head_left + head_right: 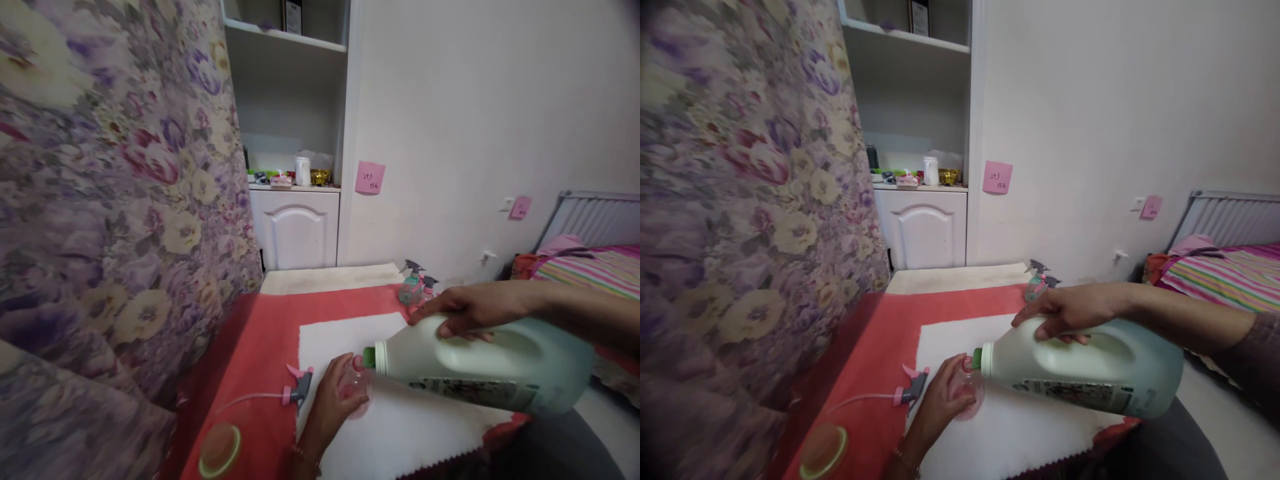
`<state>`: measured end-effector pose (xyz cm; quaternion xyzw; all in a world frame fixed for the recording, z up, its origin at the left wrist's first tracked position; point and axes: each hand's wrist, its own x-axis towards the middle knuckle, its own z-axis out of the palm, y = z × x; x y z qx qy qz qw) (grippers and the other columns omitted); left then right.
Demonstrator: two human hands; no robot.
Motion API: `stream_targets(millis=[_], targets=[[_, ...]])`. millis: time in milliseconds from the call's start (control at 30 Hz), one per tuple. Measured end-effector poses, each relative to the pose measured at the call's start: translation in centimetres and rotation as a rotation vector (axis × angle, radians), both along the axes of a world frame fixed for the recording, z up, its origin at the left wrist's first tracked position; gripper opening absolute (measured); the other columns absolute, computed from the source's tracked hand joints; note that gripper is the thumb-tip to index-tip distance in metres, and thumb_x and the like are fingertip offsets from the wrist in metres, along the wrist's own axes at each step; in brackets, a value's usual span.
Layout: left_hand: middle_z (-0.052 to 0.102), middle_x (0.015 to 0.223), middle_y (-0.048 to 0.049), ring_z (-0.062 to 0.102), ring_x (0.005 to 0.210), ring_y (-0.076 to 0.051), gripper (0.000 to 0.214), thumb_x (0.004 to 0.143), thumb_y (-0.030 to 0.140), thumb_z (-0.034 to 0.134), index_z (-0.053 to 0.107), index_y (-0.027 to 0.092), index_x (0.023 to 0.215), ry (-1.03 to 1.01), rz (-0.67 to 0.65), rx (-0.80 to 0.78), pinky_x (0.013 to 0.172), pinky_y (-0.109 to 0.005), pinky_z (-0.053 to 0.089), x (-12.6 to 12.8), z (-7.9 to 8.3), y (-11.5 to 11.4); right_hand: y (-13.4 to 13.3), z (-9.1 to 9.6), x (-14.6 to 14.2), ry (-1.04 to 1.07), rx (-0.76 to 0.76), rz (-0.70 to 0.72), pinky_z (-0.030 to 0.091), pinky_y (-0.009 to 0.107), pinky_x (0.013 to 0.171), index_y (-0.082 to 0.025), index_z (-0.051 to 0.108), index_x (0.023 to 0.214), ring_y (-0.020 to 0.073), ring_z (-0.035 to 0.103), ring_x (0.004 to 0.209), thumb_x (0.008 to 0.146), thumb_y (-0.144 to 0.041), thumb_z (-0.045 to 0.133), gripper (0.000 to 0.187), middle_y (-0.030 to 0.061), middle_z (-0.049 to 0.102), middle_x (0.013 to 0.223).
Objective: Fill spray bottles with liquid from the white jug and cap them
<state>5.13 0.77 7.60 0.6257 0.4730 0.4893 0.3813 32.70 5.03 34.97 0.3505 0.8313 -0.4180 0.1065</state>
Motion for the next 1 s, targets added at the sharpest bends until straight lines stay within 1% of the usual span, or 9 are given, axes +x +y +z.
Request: stream_targets(millis=[133, 367, 667, 1000], targets=[[0.057, 0.132, -0.0085, 0.049, 0.127, -0.027, 0.07, 0.061, 0.01, 0.072, 0.054, 0.022, 0.128, 0.009, 0.002, 0.002, 0.112, -0.041, 0.033, 0.0, -0.03, 0.06, 0.09, -0.06, -0.05, 0.003, 0.007, 0.009, 0.044, 0.017, 0.045, -0.021, 0.05, 0.138, 0.0088, 0.048, 0.054, 0.089, -0.043, 0.057, 0.054, 0.0, 0.054, 0.072], [0.056, 0.133, -0.0077, 0.048, 0.127, -0.026, 0.07, 0.061, 0.009, 0.07, 0.054, 0.022, 0.128, 0.009, -0.004, -0.009, 0.112, -0.04, 0.033, 0.16, 0.12, -0.03, 0.01, 0.17, -0.08, -0.017, 0.01, -0.002, 0.043, 0.018, 0.045, -0.021, 0.051, 0.137, 0.0088, 0.047, 0.052, 0.089, -0.041, 0.057, 0.053, -0.0015, 0.051, 0.067], [0.056, 0.132, -0.008, 0.048, 0.127, -0.027, 0.071, 0.061, 0.01, 0.072, 0.054, 0.023, 0.128, 0.019, 0.001, 0.016, 0.112, -0.04, 0.032, -0.04, -0.46, 0.31, -0.23, 0.36, -0.54, -0.003, 0.005, 0.009, 0.044, 0.017, 0.046, -0.02, 0.052, 0.136, 0.0092, 0.048, 0.055, 0.09, -0.039, 0.057, 0.05, -0.0011, 0.052, 0.07], [0.056, 0.132, -0.0086, 0.048, 0.127, -0.026, 0.069, 0.062, 0.01, 0.071, 0.054, 0.022, 0.127, -0.005, -0.007, -0.006, 0.112, -0.041, 0.033, 0.1, 0.06, -0.04, -0.14, 0.45, -0.33, -0.012, 0.007, 0.028, 0.043, 0.017, 0.046, -0.021, 0.052, 0.136, 0.0086, 0.047, 0.053, 0.091, -0.042, 0.055, 0.049, -0.0017, 0.05, 0.068]])
